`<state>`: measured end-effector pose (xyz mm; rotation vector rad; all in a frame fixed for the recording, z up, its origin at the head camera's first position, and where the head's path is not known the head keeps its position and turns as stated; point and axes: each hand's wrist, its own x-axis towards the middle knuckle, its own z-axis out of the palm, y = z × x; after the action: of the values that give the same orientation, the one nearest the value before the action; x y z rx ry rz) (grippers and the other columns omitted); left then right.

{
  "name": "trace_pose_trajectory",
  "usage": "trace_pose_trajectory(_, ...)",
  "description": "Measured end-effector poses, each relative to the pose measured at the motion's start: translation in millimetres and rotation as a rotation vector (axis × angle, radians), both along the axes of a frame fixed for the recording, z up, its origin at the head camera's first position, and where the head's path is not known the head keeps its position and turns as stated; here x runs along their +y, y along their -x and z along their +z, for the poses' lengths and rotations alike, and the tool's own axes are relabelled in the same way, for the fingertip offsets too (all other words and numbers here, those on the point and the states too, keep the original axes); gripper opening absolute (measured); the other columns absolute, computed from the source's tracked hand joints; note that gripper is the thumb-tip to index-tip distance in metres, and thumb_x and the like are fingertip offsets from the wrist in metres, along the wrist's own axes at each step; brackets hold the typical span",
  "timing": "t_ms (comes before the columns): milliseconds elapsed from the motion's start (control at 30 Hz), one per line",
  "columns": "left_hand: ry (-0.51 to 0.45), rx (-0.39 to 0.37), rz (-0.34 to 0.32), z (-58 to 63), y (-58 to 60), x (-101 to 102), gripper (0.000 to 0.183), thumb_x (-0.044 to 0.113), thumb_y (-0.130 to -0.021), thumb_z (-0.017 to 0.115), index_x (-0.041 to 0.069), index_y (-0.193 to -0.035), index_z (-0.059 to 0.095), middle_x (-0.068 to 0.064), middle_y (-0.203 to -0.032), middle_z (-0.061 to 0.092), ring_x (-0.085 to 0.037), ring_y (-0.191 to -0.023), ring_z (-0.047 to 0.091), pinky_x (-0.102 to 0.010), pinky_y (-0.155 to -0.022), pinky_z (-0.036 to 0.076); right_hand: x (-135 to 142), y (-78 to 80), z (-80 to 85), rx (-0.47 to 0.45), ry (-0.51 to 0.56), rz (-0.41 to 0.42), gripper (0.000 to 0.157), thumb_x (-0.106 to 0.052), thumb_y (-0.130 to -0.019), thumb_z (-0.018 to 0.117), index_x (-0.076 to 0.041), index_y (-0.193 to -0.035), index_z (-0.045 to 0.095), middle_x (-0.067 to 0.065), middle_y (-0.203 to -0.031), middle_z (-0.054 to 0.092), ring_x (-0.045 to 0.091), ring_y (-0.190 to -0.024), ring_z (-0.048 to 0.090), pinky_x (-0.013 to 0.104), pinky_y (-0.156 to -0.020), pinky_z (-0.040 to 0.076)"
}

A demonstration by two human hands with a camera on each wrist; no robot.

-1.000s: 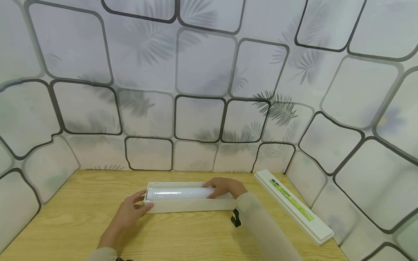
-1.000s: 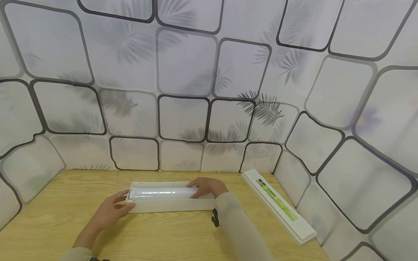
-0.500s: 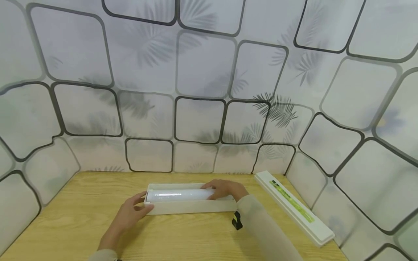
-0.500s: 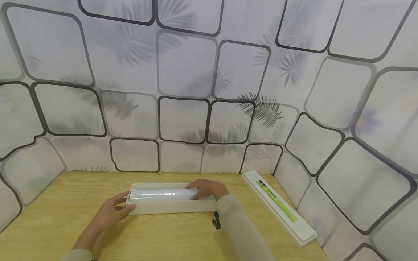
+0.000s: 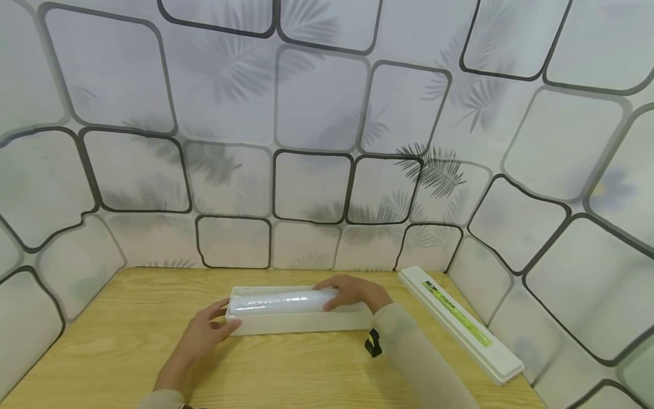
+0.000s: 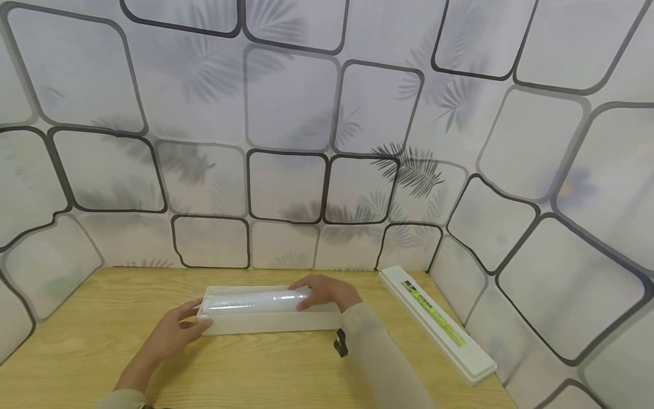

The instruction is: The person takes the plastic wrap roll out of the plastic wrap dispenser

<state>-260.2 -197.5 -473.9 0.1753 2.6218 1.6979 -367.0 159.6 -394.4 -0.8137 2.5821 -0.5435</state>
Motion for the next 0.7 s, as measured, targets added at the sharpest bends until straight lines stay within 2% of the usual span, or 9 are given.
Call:
trace_pose_trajectory(300, -0.005, 0.015, 0.004, 0.8, -0.1, 0.8, 0.074, 0.022, -0.098, 0.073, -0.006, -0.156, 0.035, -0.039, -0.147, 0.049, -0.045, -0.115, 0.069, -0.039, -0.086, 0.065, 2.8, -0.8, 4.7, 0.059, 0.009, 0.073, 0.060, -0.026, -0.092, 0.079, -0.015, -0.147, 0.058, 0.015, -0.153, 0.055, 0.035, -0.136, 0.055, 0.051, -0.112, 0.049)
trace_pose_trajectory(700, -0.015, 0.017, 0.001, 2.1, -1.6, 1.7, 0.074, 0.020, -0.097, 0.073, -0.007, -0.155, 0.036, -0.040, -0.145, 0.050, -0.045, -0.113, 0.070, -0.038, -0.084, 0.066, 2.5, -2.2, 10.5, 0.077, -0.007, 0.032, 0.057, -0.028, -0.089, 0.083, -0.015, -0.141, 0.064, 0.012, -0.149, 0.058, 0.038, -0.135, 0.056, 0.053, -0.113, 0.048)
